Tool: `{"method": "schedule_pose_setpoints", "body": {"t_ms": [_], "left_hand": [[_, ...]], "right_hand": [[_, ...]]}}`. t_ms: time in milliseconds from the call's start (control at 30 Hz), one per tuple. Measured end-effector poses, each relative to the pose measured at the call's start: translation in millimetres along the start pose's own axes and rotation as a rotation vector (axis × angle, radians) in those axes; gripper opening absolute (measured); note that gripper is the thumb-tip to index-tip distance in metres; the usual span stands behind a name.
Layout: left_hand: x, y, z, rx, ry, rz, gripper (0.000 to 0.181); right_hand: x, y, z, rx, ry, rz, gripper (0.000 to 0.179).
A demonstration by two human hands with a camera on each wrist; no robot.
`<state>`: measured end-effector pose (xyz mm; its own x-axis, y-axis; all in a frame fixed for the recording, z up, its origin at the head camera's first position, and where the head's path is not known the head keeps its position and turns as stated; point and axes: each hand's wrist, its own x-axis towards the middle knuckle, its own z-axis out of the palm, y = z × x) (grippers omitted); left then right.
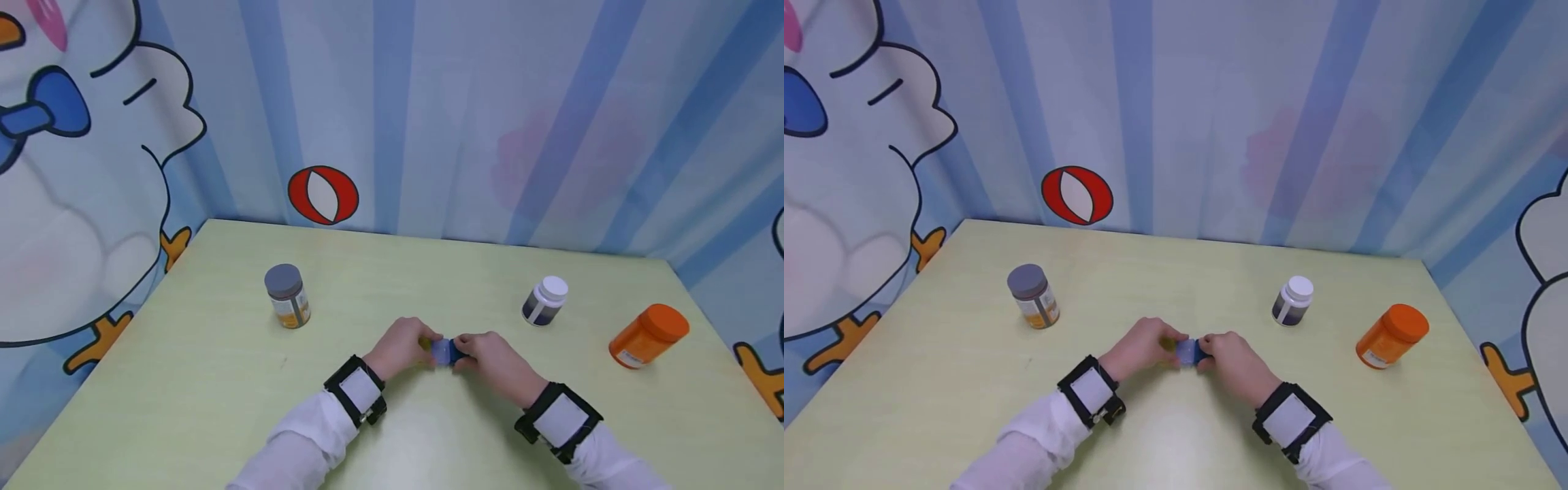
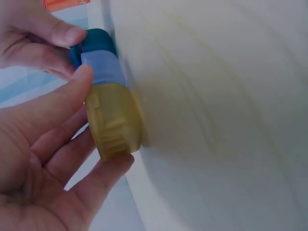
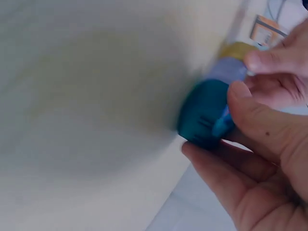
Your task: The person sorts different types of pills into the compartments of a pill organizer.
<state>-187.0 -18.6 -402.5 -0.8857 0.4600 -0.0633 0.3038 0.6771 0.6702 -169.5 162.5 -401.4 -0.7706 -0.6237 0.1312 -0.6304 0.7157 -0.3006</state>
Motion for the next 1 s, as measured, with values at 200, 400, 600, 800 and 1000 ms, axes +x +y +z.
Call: {"method": "schedule_pose_setpoints", "body": {"t_ms": [200,400,600,800,1000], "left_hand": [[1.6,1.4,-1.9,-0.011,-0.006,-0.019,0.036],[1.6,1.3,-0.6,-0.026,-0.008,-0.026,0.036],[2.5,0.7,-1.0,-0.038,-0.004,-0.018,0.036],[3.4,-1.3,-1.5,-0.034,-0.001,-0.034,0.037],[3.1,-0.6,-0.9,-0.040,-0.008,-0.022,0.037]], "right_hand": [[7.5,8,-15,0.174,-0.122,0.044,0.019],[14.6,22,-22,0.394,-0.208,0.254,0.030],[24.0,33,-11,0.649,-0.123,0.452,0.038],[31.0,39,3,0.735,-0.018,0.629,0.044],[34.2,43,8,0.739,0.018,0.717,0.040]]}}
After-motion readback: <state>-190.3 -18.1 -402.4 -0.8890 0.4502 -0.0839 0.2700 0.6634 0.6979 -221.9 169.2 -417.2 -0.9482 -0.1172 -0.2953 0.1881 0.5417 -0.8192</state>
